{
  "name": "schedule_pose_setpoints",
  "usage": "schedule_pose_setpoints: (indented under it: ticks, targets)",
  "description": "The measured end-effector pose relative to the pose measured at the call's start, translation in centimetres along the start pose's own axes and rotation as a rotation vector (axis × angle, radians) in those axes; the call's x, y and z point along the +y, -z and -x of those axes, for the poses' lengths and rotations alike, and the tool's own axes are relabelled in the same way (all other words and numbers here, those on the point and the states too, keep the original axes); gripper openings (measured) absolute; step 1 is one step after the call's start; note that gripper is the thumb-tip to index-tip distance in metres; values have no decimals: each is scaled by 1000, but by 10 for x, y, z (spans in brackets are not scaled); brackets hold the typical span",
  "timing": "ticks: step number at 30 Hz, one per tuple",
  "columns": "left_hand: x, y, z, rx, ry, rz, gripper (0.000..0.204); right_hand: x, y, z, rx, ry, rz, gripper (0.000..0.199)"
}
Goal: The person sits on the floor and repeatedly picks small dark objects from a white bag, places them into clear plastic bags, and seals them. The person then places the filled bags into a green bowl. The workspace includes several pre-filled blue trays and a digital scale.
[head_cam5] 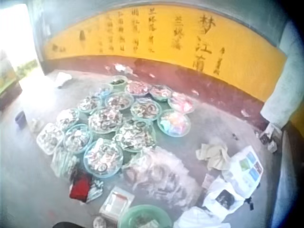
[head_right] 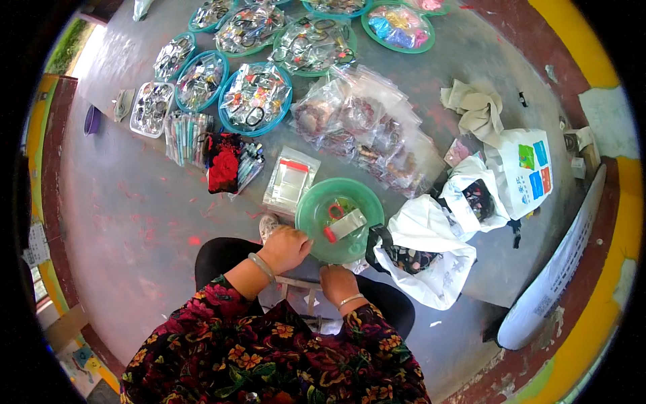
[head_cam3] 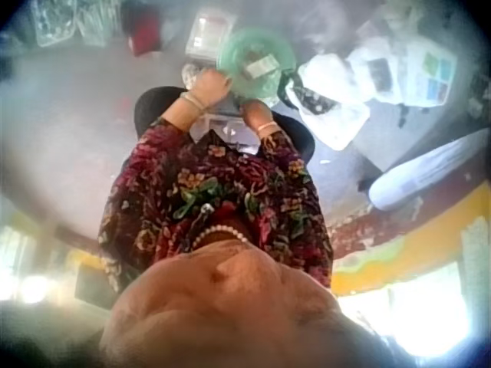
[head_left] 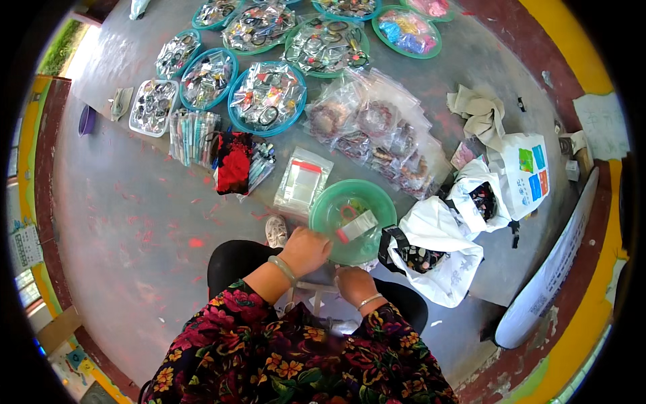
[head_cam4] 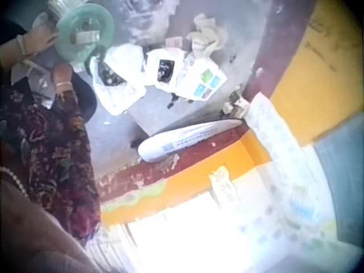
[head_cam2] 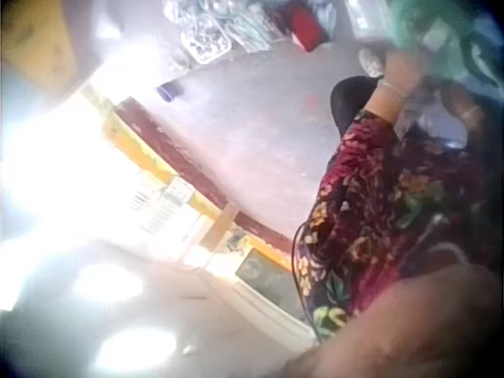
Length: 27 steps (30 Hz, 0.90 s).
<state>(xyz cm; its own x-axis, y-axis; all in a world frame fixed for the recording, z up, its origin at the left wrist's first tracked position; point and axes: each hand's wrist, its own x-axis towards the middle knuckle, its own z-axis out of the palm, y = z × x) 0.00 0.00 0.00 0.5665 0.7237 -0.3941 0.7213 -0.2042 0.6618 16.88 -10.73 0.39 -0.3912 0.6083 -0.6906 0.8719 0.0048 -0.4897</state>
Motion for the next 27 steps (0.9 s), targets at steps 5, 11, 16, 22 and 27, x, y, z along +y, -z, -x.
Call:
schedule_pose_setpoints:
  ticks: [5,11,16,22,27]
  targets:
    - [-49,28,-50,323,-275,-219,23,21,7,-108,505,259,137,10]
    - [-61,-38,-58,348,-374,-434,22,66,-30,-137,510,127,437,19]
    - [-42,-76,9,191,-292,-565,20,43,-84,-64,45,62,528,23]
    - [-40,-72,58,38,-203,-699,17,31,-129,-49,179,92,495,25]
    - [-40,-51,67,154,-168,-618,17,-1,-124,-26,239,162,550,24]
